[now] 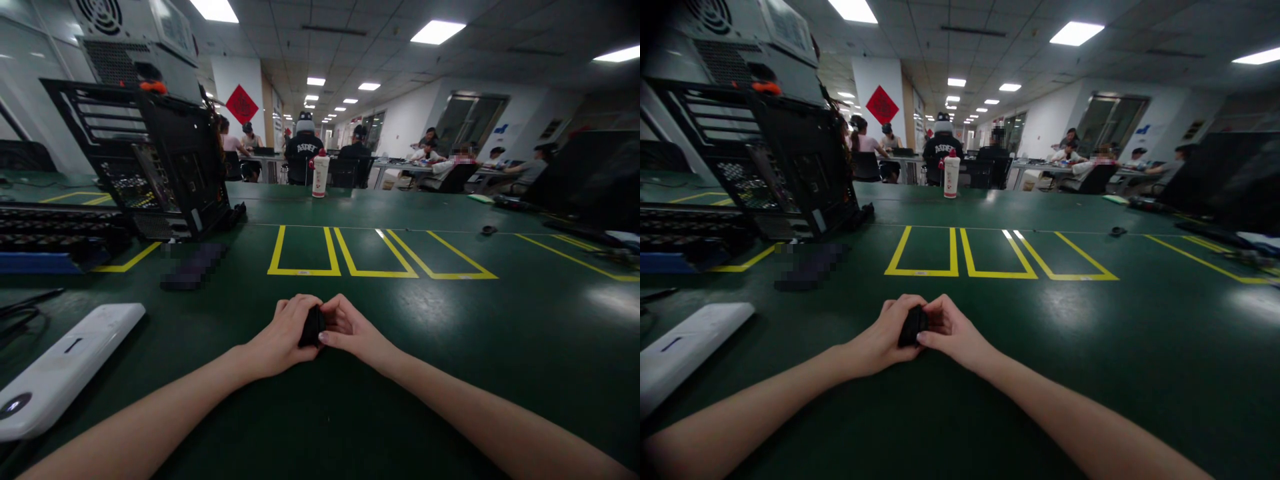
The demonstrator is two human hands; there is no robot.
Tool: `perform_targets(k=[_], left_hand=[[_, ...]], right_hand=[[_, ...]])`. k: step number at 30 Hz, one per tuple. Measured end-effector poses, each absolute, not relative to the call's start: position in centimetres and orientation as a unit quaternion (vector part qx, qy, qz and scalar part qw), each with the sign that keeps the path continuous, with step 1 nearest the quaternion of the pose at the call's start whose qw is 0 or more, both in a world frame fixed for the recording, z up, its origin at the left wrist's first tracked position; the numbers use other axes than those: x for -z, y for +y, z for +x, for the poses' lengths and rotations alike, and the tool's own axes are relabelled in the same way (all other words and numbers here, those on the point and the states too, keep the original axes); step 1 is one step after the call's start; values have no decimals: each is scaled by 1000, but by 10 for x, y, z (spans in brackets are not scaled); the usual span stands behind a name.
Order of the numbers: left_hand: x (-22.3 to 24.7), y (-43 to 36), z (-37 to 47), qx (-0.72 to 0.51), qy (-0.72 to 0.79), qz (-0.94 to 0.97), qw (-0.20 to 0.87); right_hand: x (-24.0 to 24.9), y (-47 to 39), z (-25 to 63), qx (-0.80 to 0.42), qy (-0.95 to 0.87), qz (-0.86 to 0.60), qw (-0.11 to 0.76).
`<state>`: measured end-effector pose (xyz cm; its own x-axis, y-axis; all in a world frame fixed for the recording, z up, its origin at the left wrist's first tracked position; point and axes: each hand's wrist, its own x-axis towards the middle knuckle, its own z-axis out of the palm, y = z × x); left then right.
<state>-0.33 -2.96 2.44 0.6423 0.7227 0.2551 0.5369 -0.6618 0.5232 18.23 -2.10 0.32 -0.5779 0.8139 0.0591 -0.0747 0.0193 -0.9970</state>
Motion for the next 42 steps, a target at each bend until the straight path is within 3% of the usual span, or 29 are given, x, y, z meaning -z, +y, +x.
perform_targets(k=[32,42], left_hand=[[-20,-27,-3,-238,348,886,195],[-22,-28,-4,-230,352,886,197]], right_hand=[[-2,-31,179,-488,-699,-394,342],[-3,-31,177,-552,-654,-368,363]])
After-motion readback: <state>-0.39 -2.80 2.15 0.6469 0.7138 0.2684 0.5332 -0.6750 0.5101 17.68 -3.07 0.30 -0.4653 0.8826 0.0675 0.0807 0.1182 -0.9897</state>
